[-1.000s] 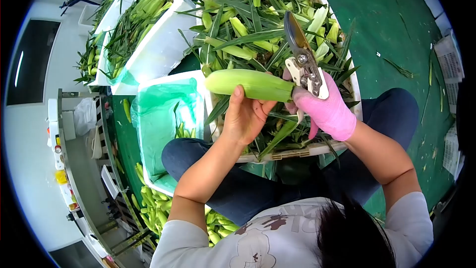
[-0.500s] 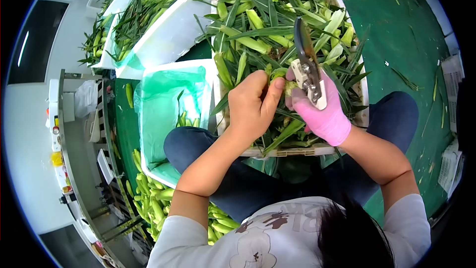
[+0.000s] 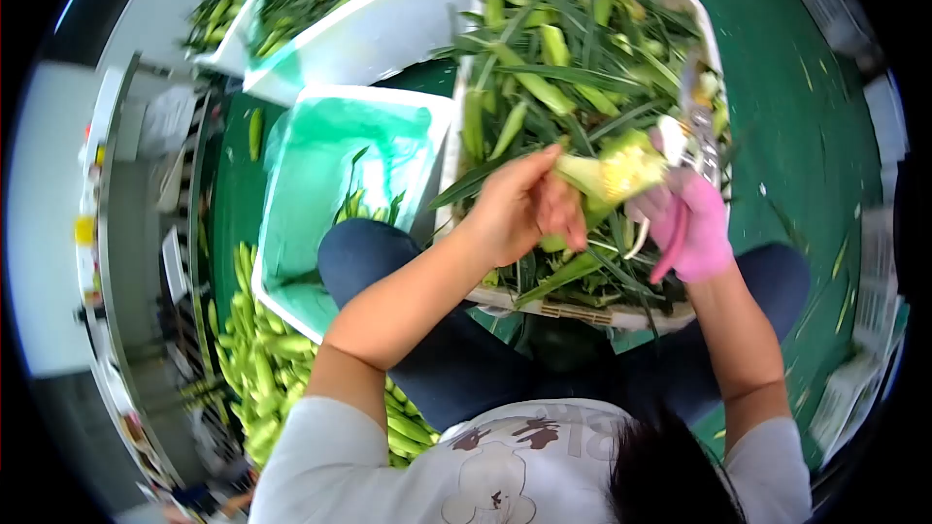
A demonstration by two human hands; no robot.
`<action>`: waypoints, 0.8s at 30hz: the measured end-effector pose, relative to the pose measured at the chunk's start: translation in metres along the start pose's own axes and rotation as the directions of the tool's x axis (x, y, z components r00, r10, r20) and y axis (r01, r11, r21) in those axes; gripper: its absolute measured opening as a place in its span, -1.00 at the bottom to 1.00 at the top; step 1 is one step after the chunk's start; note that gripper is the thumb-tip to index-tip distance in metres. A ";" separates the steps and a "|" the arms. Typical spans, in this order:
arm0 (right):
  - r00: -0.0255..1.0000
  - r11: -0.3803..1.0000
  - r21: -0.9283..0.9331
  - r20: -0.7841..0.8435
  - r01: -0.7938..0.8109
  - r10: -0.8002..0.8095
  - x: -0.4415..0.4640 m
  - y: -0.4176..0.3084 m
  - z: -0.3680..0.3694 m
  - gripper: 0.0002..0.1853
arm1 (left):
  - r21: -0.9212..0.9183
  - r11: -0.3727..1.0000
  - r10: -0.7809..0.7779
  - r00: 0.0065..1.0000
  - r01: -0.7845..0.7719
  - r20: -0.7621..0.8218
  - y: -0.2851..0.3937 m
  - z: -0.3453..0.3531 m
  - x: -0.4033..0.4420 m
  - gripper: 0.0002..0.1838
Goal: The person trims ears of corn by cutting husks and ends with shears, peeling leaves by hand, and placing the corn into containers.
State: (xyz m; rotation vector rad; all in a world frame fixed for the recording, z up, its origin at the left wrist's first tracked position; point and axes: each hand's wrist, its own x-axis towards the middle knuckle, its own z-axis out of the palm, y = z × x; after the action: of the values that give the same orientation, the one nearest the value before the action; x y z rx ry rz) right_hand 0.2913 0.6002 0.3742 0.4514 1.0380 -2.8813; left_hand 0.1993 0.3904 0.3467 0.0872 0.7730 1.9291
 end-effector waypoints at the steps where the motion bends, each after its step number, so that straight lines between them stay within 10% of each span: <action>1: 0.997 0.977 -0.213 -0.071 0.005 -0.021 -0.007 -0.004 0.006 -0.62 | 0.101 0.971 -0.219 0.975 0.215 0.026 0.000 -0.007 0.001 -0.13; 3: 0.992 0.749 -0.659 -0.031 0.070 -0.120 -0.024 -0.007 0.002 -0.61 | 0.136 0.836 -0.538 0.843 0.531 0.020 -0.022 -0.006 0.000 0.15; 5: 0.934 0.264 -0.896 0.337 0.357 -0.118 -0.032 -0.005 -0.003 -0.60 | 0.100 0.896 -0.443 0.883 0.432 0.153 -0.032 0.009 -0.003 0.02; 7: 0.729 -0.193 -0.703 0.664 0.684 0.168 -0.035 -0.006 0.030 -0.59 | 0.051 0.979 -0.192 0.979 0.196 -0.074 -0.039 0.024 -0.010 -0.27; 9: 0.510 -0.222 -0.482 0.855 0.848 0.093 -0.031 0.022 0.042 -0.75 | -0.018 1.000 -0.025 1.000 0.025 -0.010 -0.043 0.006 -0.022 -0.33; 12: 0.588 -0.248 -0.578 0.808 0.777 -0.039 -0.027 0.030 0.020 -0.61 | -0.341 0.862 0.378 0.924 -0.375 -0.061 0.009 -0.010 -0.133 -0.35; 14: 0.765 0.001 -0.769 0.635 0.639 -0.108 -0.021 0.035 -0.001 -0.56 | -0.311 0.647 0.543 0.707 -0.696 -0.453 0.012 -0.063 -0.225 -0.52; 16: 0.871 0.177 -0.854 0.465 0.488 -0.159 -0.011 0.045 -0.027 -0.42 | 0.118 0.527 0.575 0.252 -0.841 -0.778 0.002 -0.129 -0.338 -0.59; 17: 0.876 0.302 -0.823 0.451 0.482 -0.168 -0.002 0.049 -0.045 -0.38 | 0.294 0.610 0.399 -0.036 -0.735 -0.916 -0.008 -0.155 -0.399 -0.59; 18: 0.902 0.322 -0.842 0.404 0.433 -0.154 0.003 0.049 -0.051 -0.38 | 0.199 0.612 0.165 -0.123 -0.766 -0.979 -0.031 -0.212 -0.477 -0.62; 23: 0.975 0.300 -0.932 0.164 0.203 -0.150 0.013 0.057 -0.049 -0.40 | 0.801 0.004 -0.017 -0.801 -0.599 -0.598 -0.081 -0.277 -0.671 -0.83; 24: 0.969 0.291 -0.933 0.161 0.210 -0.186 0.012 0.063 -0.041 -0.44 | 0.860 0.110 0.074 -0.858 -0.499 -0.508 -0.070 -0.277 -0.648 -0.80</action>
State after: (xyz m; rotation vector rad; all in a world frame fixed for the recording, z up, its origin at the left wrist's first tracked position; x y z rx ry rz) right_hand 0.2994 0.5779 0.3024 0.1664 2.6179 -1.7576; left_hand 0.4624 -0.2613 0.2620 -2.4888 1.6741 3.3651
